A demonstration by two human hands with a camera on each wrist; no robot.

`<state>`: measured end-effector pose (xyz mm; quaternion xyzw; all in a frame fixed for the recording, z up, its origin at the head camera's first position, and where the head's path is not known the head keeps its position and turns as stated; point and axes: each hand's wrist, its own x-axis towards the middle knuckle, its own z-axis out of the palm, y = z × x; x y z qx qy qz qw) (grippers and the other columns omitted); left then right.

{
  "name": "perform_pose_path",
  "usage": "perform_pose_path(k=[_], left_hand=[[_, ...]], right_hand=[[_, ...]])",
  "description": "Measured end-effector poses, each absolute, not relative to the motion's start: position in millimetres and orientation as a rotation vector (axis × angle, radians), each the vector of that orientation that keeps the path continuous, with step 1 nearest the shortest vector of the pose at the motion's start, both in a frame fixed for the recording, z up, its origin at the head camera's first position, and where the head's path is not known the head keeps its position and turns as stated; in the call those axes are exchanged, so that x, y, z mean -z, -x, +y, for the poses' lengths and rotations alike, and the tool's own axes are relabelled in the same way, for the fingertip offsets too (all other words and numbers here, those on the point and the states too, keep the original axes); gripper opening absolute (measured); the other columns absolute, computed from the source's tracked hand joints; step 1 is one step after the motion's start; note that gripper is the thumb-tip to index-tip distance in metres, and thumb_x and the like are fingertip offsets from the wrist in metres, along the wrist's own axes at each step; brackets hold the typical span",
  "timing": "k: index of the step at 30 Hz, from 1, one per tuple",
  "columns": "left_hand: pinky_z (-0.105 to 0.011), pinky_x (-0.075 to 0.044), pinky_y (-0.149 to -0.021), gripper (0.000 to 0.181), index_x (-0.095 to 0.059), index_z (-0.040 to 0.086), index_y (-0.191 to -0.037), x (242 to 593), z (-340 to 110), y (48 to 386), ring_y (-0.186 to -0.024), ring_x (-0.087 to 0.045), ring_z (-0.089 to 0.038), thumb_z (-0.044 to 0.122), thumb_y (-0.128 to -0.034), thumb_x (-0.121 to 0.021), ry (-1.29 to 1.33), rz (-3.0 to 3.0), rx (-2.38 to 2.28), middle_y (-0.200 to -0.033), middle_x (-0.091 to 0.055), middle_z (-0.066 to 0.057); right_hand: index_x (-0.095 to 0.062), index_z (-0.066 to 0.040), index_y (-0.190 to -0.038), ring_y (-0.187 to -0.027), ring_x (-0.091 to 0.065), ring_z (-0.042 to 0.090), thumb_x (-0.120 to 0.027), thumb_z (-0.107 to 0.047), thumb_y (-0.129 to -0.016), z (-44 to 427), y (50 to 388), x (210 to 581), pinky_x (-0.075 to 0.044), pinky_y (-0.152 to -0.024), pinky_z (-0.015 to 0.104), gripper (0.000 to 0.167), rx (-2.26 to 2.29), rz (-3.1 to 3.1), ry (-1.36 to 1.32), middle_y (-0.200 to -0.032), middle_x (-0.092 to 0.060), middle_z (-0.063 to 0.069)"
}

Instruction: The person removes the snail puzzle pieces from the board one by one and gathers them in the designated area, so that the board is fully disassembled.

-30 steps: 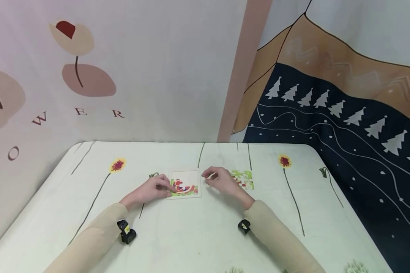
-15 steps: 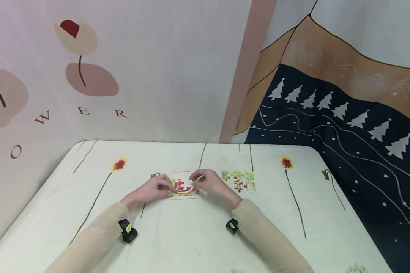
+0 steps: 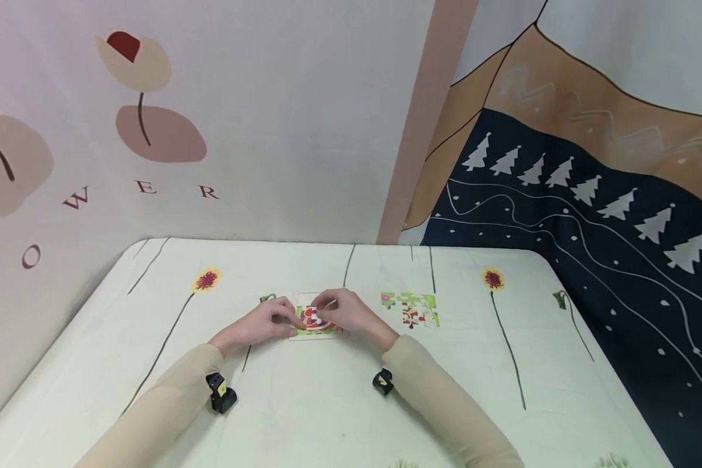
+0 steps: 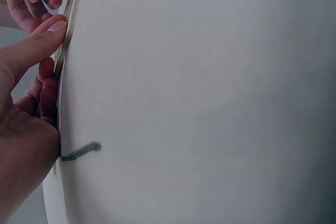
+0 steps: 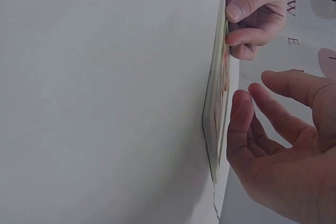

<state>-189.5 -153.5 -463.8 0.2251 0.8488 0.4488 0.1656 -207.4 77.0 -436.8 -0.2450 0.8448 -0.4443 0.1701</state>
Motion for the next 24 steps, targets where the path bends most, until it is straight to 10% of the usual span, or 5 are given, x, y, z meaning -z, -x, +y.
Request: perform_pose_path(k=[24], left_hand=[[-0.039,-0.038,-0.083,0.012,-0.077,0.012,-0.096,463.5,-154.3,190.3,-0.095,-0.049,-0.019,0.007,-0.0857,-0.072,-0.661,2.415,-1.289,-0.097,-0.055,0.000]], right_hand=[[-0.066,-0.005,-0.111,-0.079,-0.054,0.013,-0.063,-0.004,-0.089,61.4,216.0,442.1,-0.043,-0.068,0.027,0.022,1.122,2.462,0.665,-0.096,-0.061,0.003]])
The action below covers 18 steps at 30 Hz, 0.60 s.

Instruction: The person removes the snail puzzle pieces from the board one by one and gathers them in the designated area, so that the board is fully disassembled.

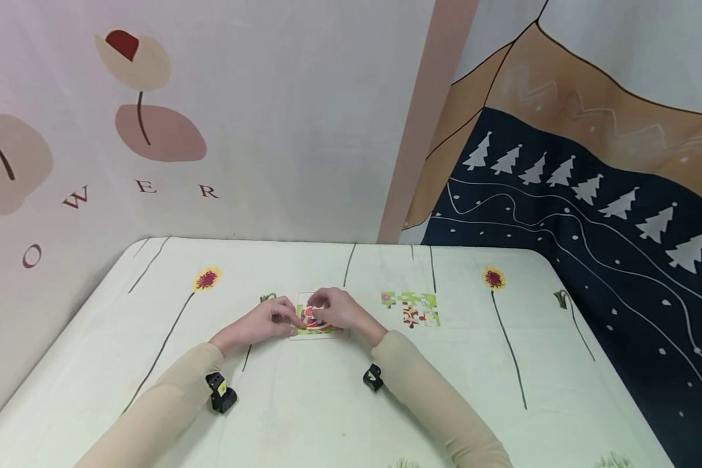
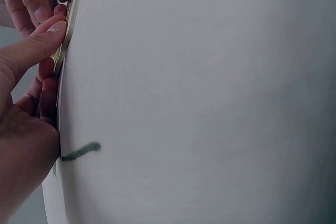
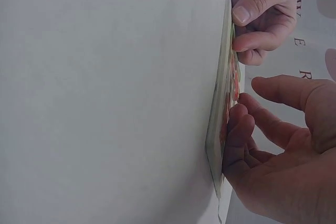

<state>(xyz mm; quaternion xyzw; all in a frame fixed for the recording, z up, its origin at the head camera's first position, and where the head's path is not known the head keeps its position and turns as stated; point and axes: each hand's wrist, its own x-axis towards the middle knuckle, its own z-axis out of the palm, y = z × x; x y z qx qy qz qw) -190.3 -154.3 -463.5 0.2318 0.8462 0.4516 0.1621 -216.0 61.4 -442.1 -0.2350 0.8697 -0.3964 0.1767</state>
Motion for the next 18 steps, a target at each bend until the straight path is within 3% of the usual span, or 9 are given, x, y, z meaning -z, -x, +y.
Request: perform_pose_path(k=[10,18], left_hand=[[-0.044,-0.037,-0.089,0.014,-0.077,0.013,-0.097,463.2,-153.8,190.4,-0.099,-0.049,-0.019,0.007,-0.0862,-0.071,-0.622,2.411,-1.281,-0.099,-0.056,0.001],[-0.041,-0.037,-0.086,0.013,-0.076,0.011,-0.098,462.5,-154.3,189.8,-0.098,-0.050,-0.020,0.007,-0.0865,-0.071,-0.646,2.406,-1.288,-0.099,-0.056,-0.001]], right_hand=[[-0.064,-0.005,-0.103,-0.085,-0.059,0.016,-0.062,-0.001,-0.090,59.6,215.6,441.1,-0.047,-0.075,0.029,0.014,1.252,2.425,0.659,-0.093,-0.063,0.004],[-0.065,-0.005,-0.096,-0.084,-0.059,0.015,-0.062,-0.001,-0.091,56.5,217.1,440.7,-0.046,-0.068,0.025,0.007,1.301,2.433,0.655,-0.089,-0.065,0.005]])
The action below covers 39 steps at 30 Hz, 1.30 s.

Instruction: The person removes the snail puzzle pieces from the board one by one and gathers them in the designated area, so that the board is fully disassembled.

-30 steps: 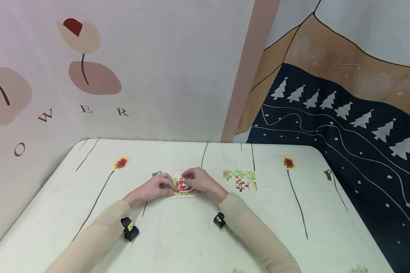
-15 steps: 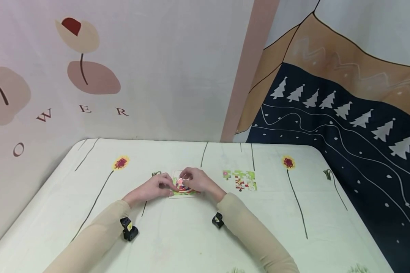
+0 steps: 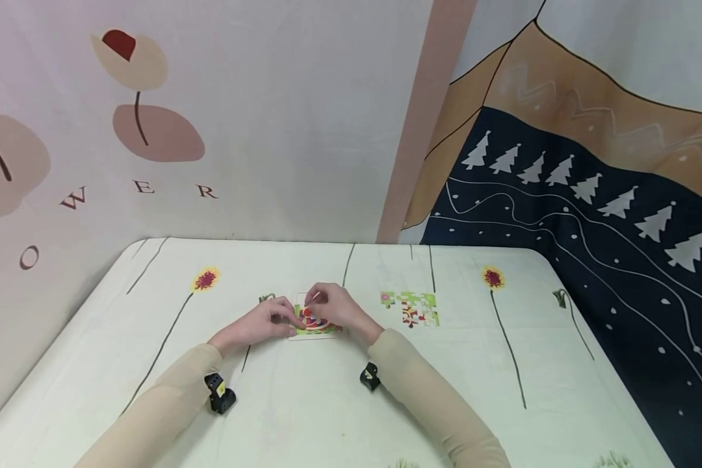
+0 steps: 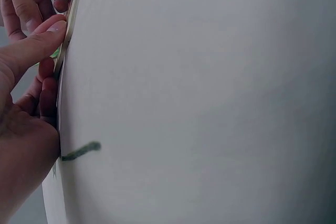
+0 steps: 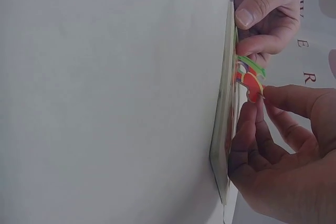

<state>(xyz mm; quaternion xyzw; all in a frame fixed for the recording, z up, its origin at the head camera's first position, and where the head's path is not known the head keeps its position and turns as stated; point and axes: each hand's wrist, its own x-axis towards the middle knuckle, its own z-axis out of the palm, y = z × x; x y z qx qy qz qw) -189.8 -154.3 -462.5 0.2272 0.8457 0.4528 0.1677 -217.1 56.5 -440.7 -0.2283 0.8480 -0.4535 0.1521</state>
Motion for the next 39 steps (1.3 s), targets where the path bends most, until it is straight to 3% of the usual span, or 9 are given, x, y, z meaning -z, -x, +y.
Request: perform_pose_path(k=[8,25,39], left_hand=[[-0.042,-0.037,-0.087,0.013,-0.076,0.011,-0.098,460.2,-154.3,189.4,-0.099,-0.050,-0.021,0.009,-0.0865,-0.071,-0.644,2.403,-1.286,-0.099,-0.056,-0.001],[-0.042,-0.037,-0.087,0.011,-0.077,0.013,-0.095,460.2,-153.3,189.6,-0.098,-0.050,-0.019,0.010,-0.0858,-0.072,-0.631,2.390,-1.293,-0.098,-0.056,0.001],[-0.041,-0.037,-0.086,0.012,-0.077,0.012,-0.095,459.8,-153.0,190.5,-0.097,-0.050,-0.019,0.008,-0.0852,-0.072,-0.620,2.407,-1.276,-0.098,-0.056,0.000]], right_hand=[[-0.066,-0.004,-0.094,-0.075,-0.055,0.013,-0.061,-0.003,-0.093,55.0,219.9,440.3,-0.043,-0.062,0.024,0.005,1.326,2.422,0.650,-0.083,-0.063,0.002],[-0.066,-0.004,-0.094,-0.074,-0.056,0.015,-0.062,-0.002,-0.092,66.2,219.0,438.9,-0.044,-0.061,0.025,0.005,1.406,2.381,0.576,-0.083,-0.063,0.004],[-0.066,-0.001,-0.095,-0.078,-0.058,0.015,-0.062,-0.002,-0.091,87.6,215.8,431.8,-0.046,-0.070,0.029,0.006,1.444,2.366,0.621,-0.086,-0.066,0.007]])
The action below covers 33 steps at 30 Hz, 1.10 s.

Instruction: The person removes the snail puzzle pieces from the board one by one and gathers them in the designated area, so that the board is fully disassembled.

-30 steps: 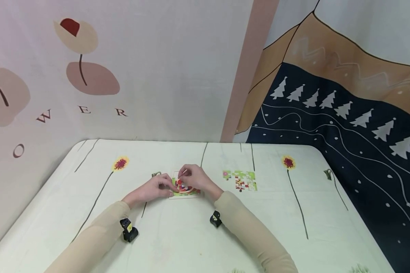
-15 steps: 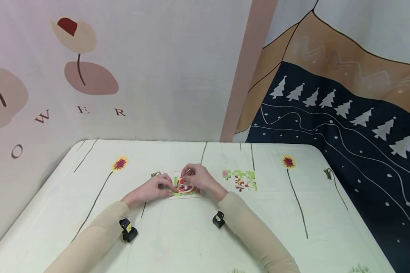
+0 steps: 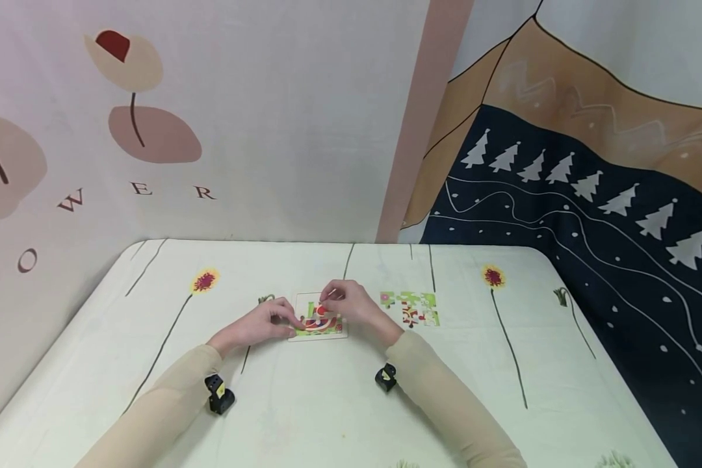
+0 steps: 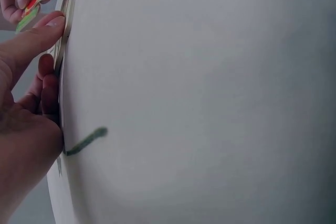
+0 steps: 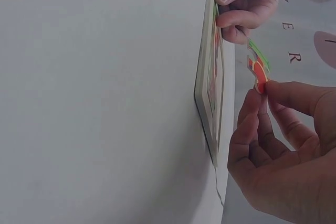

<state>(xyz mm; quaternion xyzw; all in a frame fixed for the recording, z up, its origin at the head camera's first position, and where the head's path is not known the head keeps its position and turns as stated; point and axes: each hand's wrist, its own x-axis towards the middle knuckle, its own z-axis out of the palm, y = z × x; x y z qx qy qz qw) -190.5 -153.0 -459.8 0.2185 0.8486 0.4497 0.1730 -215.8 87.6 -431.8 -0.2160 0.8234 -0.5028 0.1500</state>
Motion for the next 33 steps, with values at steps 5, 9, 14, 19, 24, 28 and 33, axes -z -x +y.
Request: perform_pose_path(k=[5,9,14,19,24,28,33], left_hand=[[-0.039,-0.037,-0.085,0.011,-0.076,0.010,-0.095,459.0,-153.1,189.9,-0.097,-0.049,-0.020,0.009,-0.0852,-0.073,-0.624,2.412,-1.275,-0.099,-0.056,-0.001],[-0.040,-0.037,-0.085,0.013,-0.076,0.008,-0.096,458.7,-152.9,189.2,-0.098,-0.049,-0.021,0.010,-0.0842,-0.074,-0.624,2.409,-1.284,-0.099,-0.055,-0.002],[-0.039,-0.037,-0.085,0.013,-0.076,0.007,-0.097,458.9,-152.9,189.0,-0.098,-0.049,-0.021,0.009,-0.0841,-0.074,-0.610,2.402,-1.294,-0.100,-0.055,-0.003],[-0.039,-0.037,-0.084,0.012,-0.076,0.009,-0.096,458.2,-153.1,189.1,-0.097,-0.049,-0.021,0.010,-0.0843,-0.074,-0.616,2.408,-1.285,-0.099,-0.055,-0.002],[-0.038,-0.037,-0.084,0.012,-0.076,0.009,-0.096,459.1,-153.4,189.9,-0.098,-0.048,-0.021,0.009,-0.0840,-0.073,-0.623,2.411,-1.279,-0.100,-0.055,-0.002],[-0.038,-0.037,-0.084,0.013,-0.076,0.008,-0.096,460.2,-153.1,190.7,-0.098,-0.048,-0.021,0.009,-0.0837,-0.074,-0.633,2.410,-1.285,-0.101,-0.055,-0.002],[-0.039,-0.037,-0.085,0.012,-0.076,0.009,-0.096,460.5,-153.2,190.4,-0.099,-0.048,-0.021,0.009,-0.0840,-0.073,-0.624,2.407,-1.285,-0.101,-0.055,-0.001]], right_hand=[[-0.066,0.000,-0.095,-0.078,-0.059,0.015,-0.062,-0.001,-0.089,97.1,216.0,431.9,-0.045,-0.071,0.029,0.007,1.461,2.368,0.639,-0.086,-0.066,0.006],[-0.066,0.000,-0.096,-0.079,-0.060,0.016,-0.062,-0.002,-0.090,105.4,215.3,430.8,-0.044,-0.073,0.031,0.008,1.456,2.381,0.650,-0.088,-0.067,0.008],[-0.065,0.003,-0.098,-0.081,-0.060,0.020,-0.061,-0.001,-0.091,117.4,212.7,429.0,-0.044,-0.072,0.031,0.009,1.476,2.377,0.645,-0.090,-0.067,0.014],[-0.064,0.008,-0.100,-0.082,-0.060,0.031,-0.060,0.002,-0.091,128.7,211.2,429.9,-0.044,-0.069,0.032,0.012,1.509,2.355,0.616,-0.091,-0.065,0.021],[-0.065,0.004,-0.098,-0.080,-0.060,0.028,-0.061,0.000,-0.091,137.2,211.9,432.9,-0.044,-0.067,0.030,0.009,1.477,2.396,0.577,-0.088,-0.066,0.013],[-0.065,0.001,-0.097,-0.078,-0.060,0.023,-0.061,-0.001,-0.091,142.7,212.5,432.8,-0.045,-0.067,0.031,0.007,1.462,2.407,0.557,-0.087,-0.066,0.008],[-0.065,-0.001,-0.097,-0.079,-0.060,0.021,-0.061,-0.001,-0.091,147.9,212.1,430.6,-0.046,-0.070,0.033,0.007,1.461,2.401,0.540,-0.088,-0.065,0.006]])
